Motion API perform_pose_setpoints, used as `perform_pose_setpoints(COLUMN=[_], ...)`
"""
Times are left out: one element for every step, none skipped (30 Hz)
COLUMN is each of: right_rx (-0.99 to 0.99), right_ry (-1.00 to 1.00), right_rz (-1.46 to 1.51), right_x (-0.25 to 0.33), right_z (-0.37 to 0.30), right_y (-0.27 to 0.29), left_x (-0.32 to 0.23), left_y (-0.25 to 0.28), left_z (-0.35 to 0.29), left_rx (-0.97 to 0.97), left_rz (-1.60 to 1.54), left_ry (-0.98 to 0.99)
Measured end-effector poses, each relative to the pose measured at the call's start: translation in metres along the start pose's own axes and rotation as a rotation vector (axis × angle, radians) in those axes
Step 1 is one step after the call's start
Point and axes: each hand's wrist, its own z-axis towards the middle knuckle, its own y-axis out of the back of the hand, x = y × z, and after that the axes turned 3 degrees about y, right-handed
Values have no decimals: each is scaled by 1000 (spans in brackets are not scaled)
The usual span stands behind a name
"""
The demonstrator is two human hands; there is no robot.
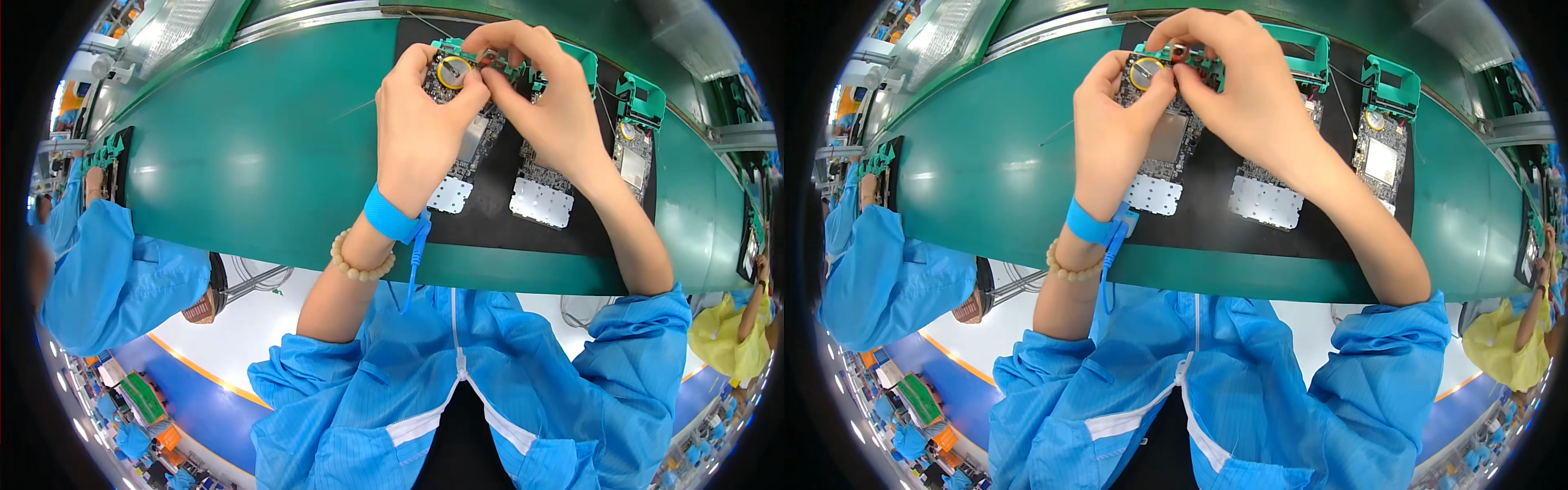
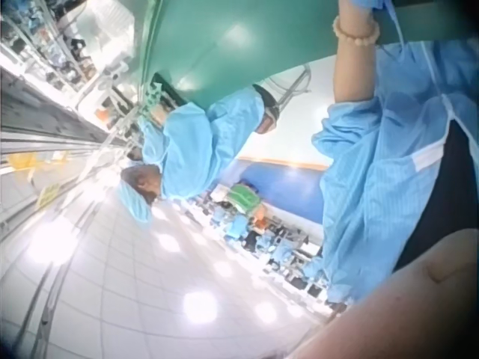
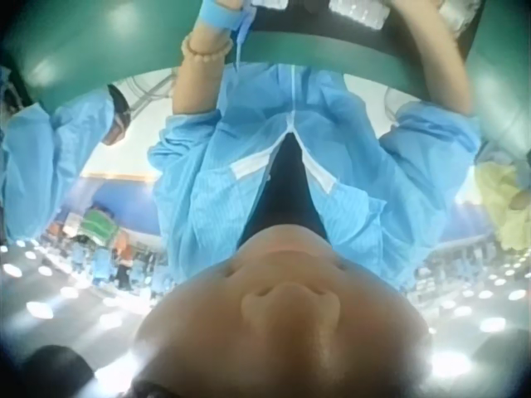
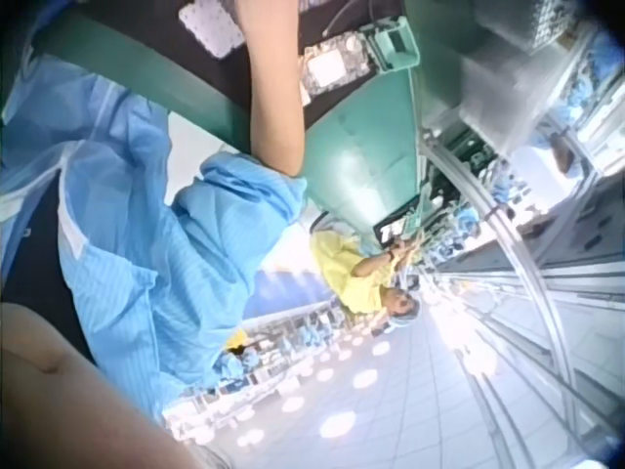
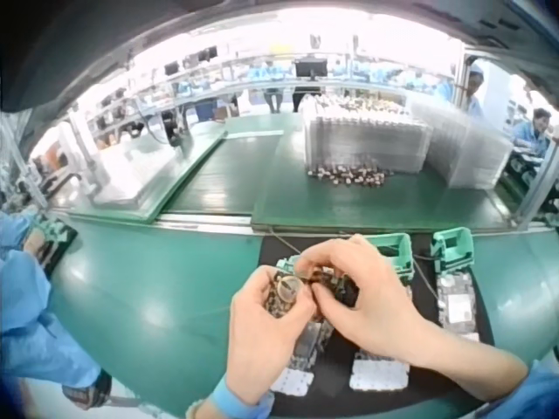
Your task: Assembling small electronic components onto circuit boards on a factory production line.
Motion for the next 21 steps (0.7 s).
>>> perform_pose_setpoints(right_rx=[-34, -45, -16, -33, 18, 2, 50, 105, 161, 286, 356, 358, 284, 261, 201, 193, 182, 194, 205, 213, 210], right_ry=[29, 31, -2, -13, -43, -12, -15, -29, -44, -143, -266, -267, -260, -242, -176, -157, -135, -141, -148, -176, -186], right_rz=[21, 51, 25, 15, 8, -17, -60, -31, -1, 135, 214, 190, 143, -51, -138, -191, -243, -363, -483, -528, -527], right_x=[-2, -5, -2, -4, -2, -3, -3, -3, -4, -5, -14, -37, -75, -91, -130, -155, -173, -187, -198, -202, -209], right_z=[1, 2, -2, -5, -7, -5, -5, -4, -2, 9, 22, 37, 49, 69, 80, 92, 103, 109, 113, 114, 116], right_y=[-1, -3, -6, -7, -5, -4, -2, 1, 7, 18, 30, 44, 46, 49, 47, 37, 26, 15, 5, -2, -3], left_x=[0, 0, 0, 4, 4, 3, 1, 1, 2, 8, 6, 2, 1, 2, 5, 11, 14, 13, 11, 9, 6], left_y=[0, 0, 1, 0, 1, 1, 3, 5, 7, 13, 18, 21, 23, 26, 21, 19, 18, 18, 18, 19, 19], left_z=[1, 0, -3, -1, -3, -2, -3, -3, -2, -2, -2, -2, -3, -5, -4, -3, -2, -2, -3, -5, -5], left_rx=[0, -5, -10, 12, 30, 48, 71, 82, 91, 92, 87, 92, 94, 65, 79, 37, -8, -5, -14, -21, -11], left_rz=[-5, 3, 10, 23, 20, 17, 9, 55, 102, 134, 134, 226, 322, 351, 343, 448, 555, 556, 655, 756, 759], left_ry=[-14, -29, -45, -46, 2, 51, 82, 73, 66, -41, -47, 15, 80, 38, 30, -56, -144, -148, -151, -150, -151])
